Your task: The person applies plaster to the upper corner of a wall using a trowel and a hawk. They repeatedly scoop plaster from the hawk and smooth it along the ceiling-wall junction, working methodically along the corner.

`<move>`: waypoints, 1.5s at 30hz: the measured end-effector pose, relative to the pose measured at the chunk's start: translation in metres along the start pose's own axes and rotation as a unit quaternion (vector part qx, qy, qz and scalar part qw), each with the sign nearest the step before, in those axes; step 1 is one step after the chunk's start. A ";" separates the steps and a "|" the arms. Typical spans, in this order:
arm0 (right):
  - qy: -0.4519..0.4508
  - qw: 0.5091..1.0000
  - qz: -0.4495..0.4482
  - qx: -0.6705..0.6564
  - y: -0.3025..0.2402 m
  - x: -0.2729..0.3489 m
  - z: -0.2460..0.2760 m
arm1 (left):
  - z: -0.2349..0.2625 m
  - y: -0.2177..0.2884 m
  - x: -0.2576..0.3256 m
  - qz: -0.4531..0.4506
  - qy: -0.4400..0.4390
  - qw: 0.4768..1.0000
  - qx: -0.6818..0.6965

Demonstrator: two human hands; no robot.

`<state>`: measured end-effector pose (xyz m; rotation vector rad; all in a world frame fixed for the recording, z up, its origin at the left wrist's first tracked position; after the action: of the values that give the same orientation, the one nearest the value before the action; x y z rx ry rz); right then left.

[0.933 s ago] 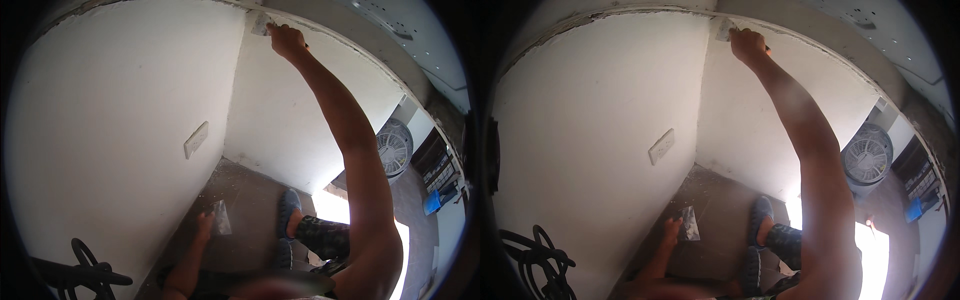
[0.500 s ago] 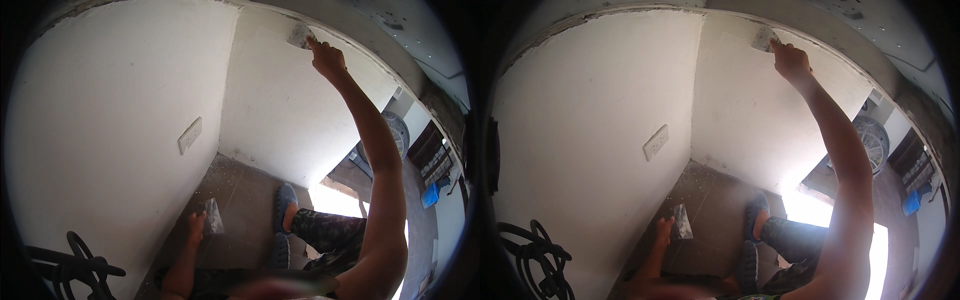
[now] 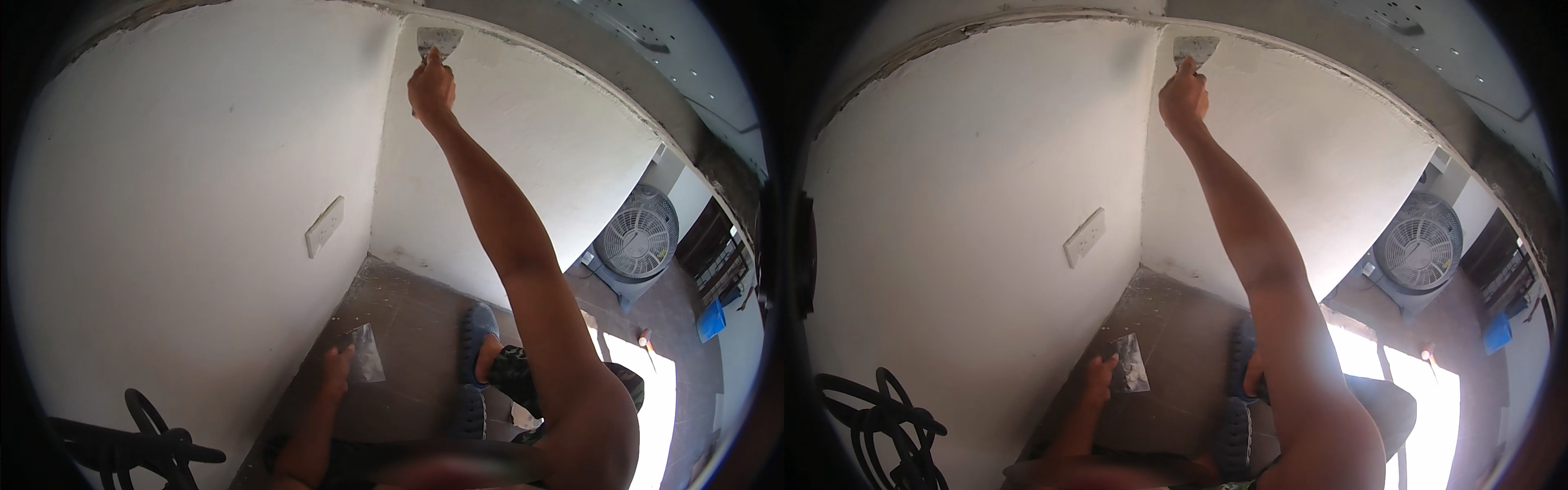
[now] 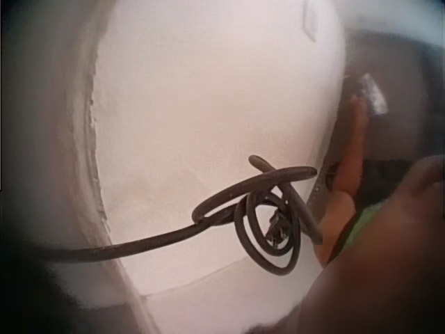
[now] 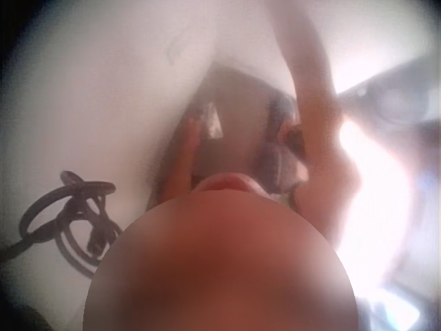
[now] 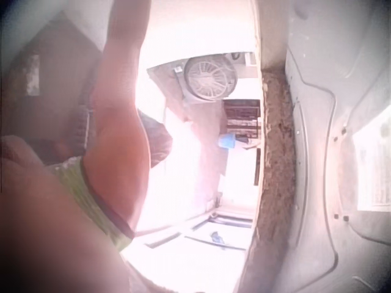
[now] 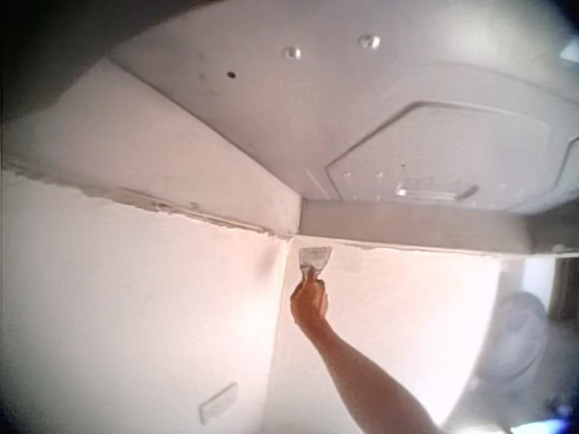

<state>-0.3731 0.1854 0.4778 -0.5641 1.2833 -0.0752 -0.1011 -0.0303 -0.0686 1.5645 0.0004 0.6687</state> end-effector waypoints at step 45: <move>-0.459 0.317 -0.692 -0.458 0.063 0.365 0.328 | -0.006 0.172 0.126 -0.387 -0.179 0.738 0.523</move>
<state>0.0219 0.2257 0.1832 -2.1963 -0.8385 -0.3840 -0.0664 0.0015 0.1391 2.4854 0.8309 -0.4409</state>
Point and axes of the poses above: each hand's wrist, its own x-axis away from the middle knuckle, its own z-axis out of the back of the hand, y = z × x, the point moved 6 cm from there along -x, towards the middle knuckle, and after that the axes turned 12 degrees about y, right-handed, at the moved point
